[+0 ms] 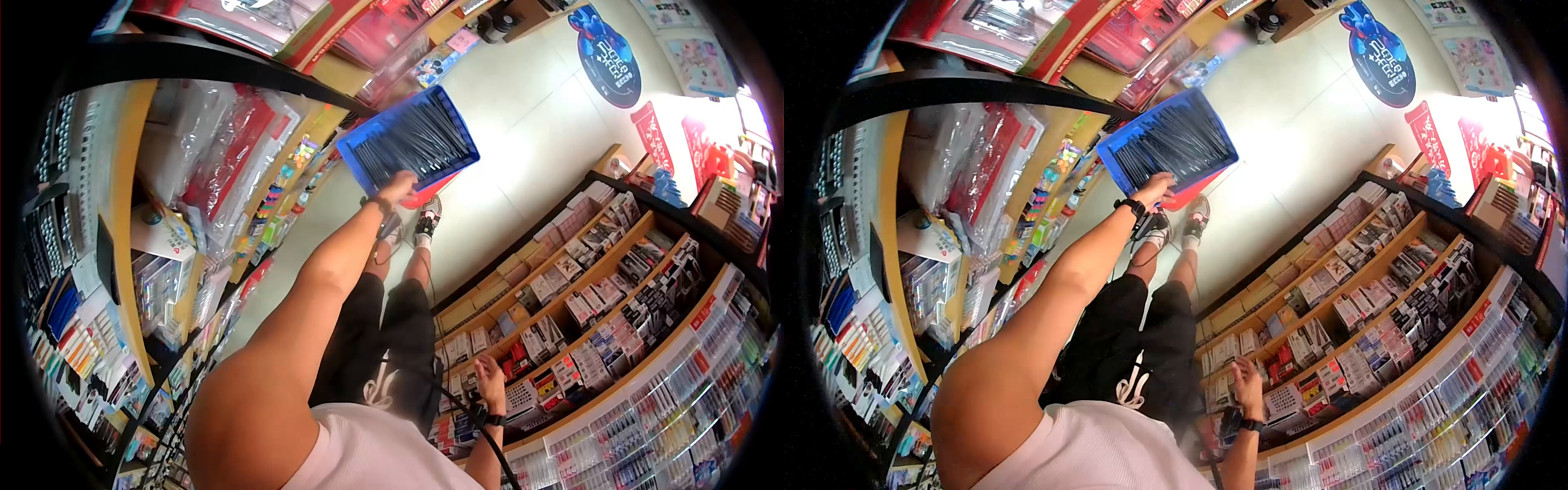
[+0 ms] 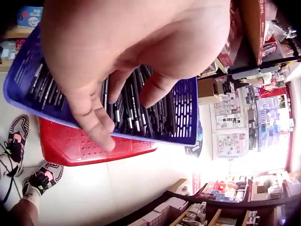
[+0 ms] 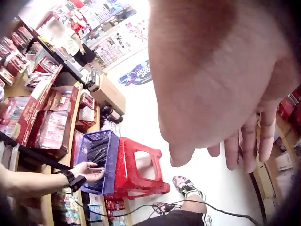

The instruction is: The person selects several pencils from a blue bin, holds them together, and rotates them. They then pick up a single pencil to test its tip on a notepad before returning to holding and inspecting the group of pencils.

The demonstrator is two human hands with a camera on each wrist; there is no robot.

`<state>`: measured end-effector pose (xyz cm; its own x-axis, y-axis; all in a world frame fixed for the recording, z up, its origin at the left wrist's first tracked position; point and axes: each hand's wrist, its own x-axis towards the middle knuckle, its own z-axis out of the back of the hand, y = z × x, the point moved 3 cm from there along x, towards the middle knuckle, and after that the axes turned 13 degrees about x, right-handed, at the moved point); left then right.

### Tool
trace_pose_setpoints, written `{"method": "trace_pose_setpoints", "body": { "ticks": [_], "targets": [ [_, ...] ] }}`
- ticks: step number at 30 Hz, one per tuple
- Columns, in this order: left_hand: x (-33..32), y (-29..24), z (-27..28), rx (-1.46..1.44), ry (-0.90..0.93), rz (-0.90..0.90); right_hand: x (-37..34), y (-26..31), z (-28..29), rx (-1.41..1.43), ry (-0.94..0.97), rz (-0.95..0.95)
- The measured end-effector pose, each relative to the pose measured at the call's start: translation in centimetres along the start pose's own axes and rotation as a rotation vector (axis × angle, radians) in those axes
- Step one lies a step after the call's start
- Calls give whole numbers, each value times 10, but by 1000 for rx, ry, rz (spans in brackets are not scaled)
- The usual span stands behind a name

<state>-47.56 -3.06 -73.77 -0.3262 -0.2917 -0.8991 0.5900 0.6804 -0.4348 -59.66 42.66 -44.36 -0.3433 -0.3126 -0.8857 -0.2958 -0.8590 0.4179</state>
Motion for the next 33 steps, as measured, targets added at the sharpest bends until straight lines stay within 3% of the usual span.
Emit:
{"method": "trace_pose_setpoints", "body": {
  "ticks": [2, 4, 6, 7, 8, 10, 11, 14, 15, 16, 18, 21, 25, 27, 32, 33],
  "targets": [
    [-1, -9, -1, 73, -82, 49, -1, -17, -3, -40, 11, 0],
    [24, -1, -5, 29, -184, -21, -5, -20, -9, -26, -18, -7],
    [31, -8, -3, 286, -356, -139, -3, -37, -11, -1, 7, -32],
    [36, -11, -1, 761, -601, -422, -2, -47, -13, 25, -7, -69],
    [41, -8, 0, 762, -600, -425, -1, -52, -15, 51, -21, -103],
    [48, -10, -3, 949, -559, -750, 1, -59, -18, 51, -23, -92],
    [34, -25, -3, 1023, -415, -702, 2, -62, -20, 71, -20, -96],
    [41, -22, 2, 1120, -494, -824, 3, -68, -23, 120, -7, -85],
    [49, -22, 4, 1014, -490, -683, 2, -73, -24, 124, -17, -99],
    [53, -21, 7, 1009, -496, -683, 2, -77, -25, 127, -25, -114],
    [22, -46, 0, 1310, -341, -770, 4, -73, -25, 130, 9, -176],
    [25, -41, -6, 1458, -325, -831, 3, -73, -27, 125, 31, -201],
    [30, -36, -3, 1540, -323, -758, 6, -78, -28, 140, 9, -161],
    [30, -36, -1, 1737, -269, -808, 10, -79, -26, 145, -13, -119],
    [18, -41, 5, 1751, -308, -888, 12, -95, -19, 176, -6, -122],
    [11, -45, 4, 1715, -388, -992, 12, -95, -17, 204, 0, -112]
  ]
}}
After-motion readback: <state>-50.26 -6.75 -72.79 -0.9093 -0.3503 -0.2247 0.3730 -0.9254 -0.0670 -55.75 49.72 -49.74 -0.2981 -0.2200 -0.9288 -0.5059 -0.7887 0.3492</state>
